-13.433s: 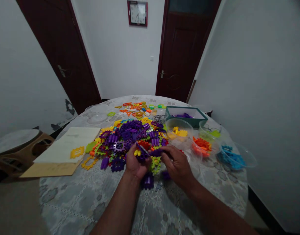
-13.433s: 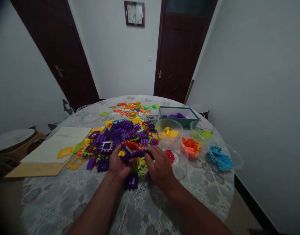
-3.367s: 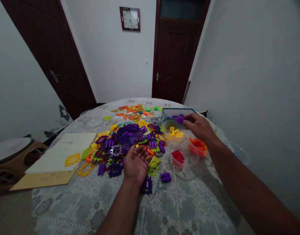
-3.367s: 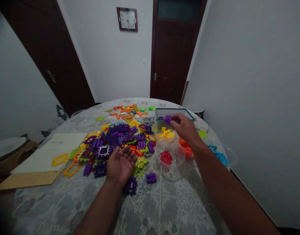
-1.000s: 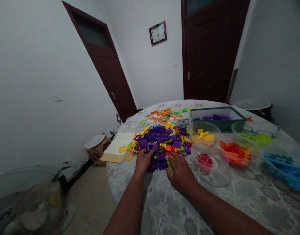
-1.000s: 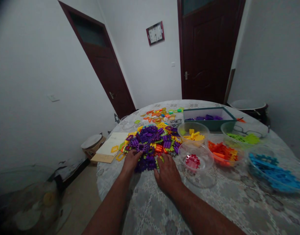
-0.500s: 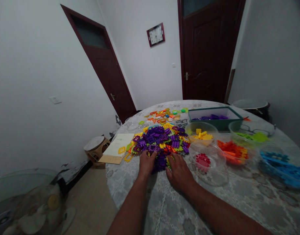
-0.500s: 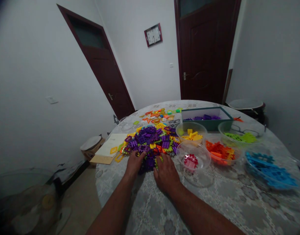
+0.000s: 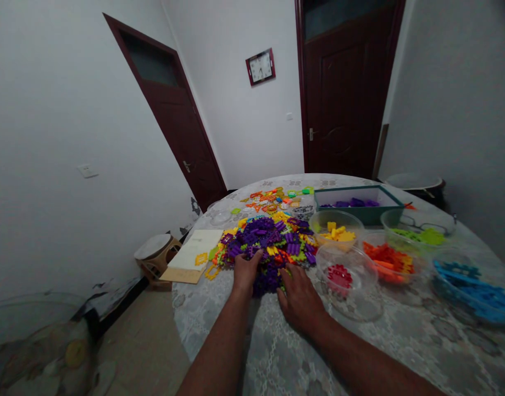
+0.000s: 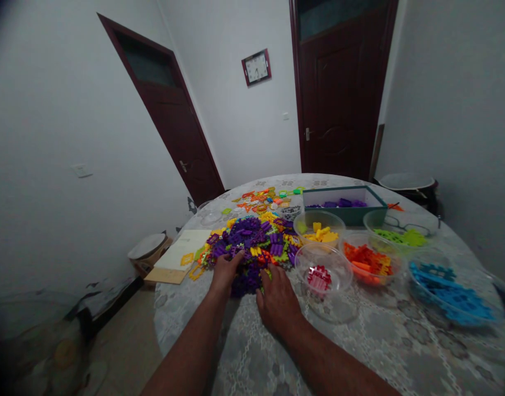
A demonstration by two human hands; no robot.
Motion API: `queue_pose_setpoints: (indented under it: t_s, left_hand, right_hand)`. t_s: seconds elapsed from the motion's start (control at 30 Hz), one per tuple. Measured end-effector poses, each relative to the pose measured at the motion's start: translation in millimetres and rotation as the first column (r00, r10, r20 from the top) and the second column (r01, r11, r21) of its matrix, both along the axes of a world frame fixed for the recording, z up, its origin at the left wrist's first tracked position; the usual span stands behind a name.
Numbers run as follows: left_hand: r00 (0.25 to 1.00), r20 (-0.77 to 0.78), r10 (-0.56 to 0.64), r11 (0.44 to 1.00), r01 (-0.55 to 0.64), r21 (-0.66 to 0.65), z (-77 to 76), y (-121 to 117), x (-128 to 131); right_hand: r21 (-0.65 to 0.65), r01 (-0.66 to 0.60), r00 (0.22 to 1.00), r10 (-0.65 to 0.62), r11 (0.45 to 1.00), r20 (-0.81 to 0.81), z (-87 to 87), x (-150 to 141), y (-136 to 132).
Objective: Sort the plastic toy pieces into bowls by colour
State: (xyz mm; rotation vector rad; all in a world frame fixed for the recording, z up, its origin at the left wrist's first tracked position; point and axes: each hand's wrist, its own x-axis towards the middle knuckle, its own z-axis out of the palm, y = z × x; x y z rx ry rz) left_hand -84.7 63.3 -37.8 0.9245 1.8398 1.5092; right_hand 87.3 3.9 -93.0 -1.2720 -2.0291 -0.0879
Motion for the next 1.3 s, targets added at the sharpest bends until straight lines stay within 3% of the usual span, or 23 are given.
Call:
queue_pose_setpoints:
  t_s: [0.23, 0.53, 0.77, 1.07, 1.17, 1.3]
  left_hand:
    - [0.995, -0.099, -0.013, 1.000, 0.012, -0.005, -1.0, 5.5, 5.0]
    - [0.938, -0.337, -0.081, 0.995, 0.096, 0.026, -4.6, -27.5, 8.9]
    - [0.964, -0.245, -0.103, 0.982, 0.138, 0.130, 3.0, -47.0, 9.6]
    - [0.975, -0.201, -0.094, 0.987, 0.118, 0.110, -2.8, -55.6, 33.9]
    - [0.974, -0.189, -0.125, 0.979, 0.152, 0.135, -6.2, -53.5, 49.7]
    - [0.982, -0.153, -0.113, 0.978, 0.137, 0.156, -9.1, -47.5, 65.1]
  right_hand:
    - [-0.031, 0.006, 1.000, -0.006, 0.999, 0.003, 2.0, -0.1, 0.4]
    - [-0.008, 0.027, 0.999, -0.026, 1.000, 0.043, -5.6, -0.3, 3.5]
    - [-0.008, 0.049, 0.998, -0.049, 0.999, 0.033, -5.4, -1.6, 3.1]
    - [-0.036, 0.032, 0.999, -0.033, 0.999, -0.024, -15.0, 0.1, 8.7]
    - [-0.059, 0.030, 0.992, -0.037, 0.998, -0.117, -16.2, -0.7, 13.7]
    - [-0.118, 0.036, 0.910, -0.082, 0.992, -0.407, -16.3, -6.7, 24.5]
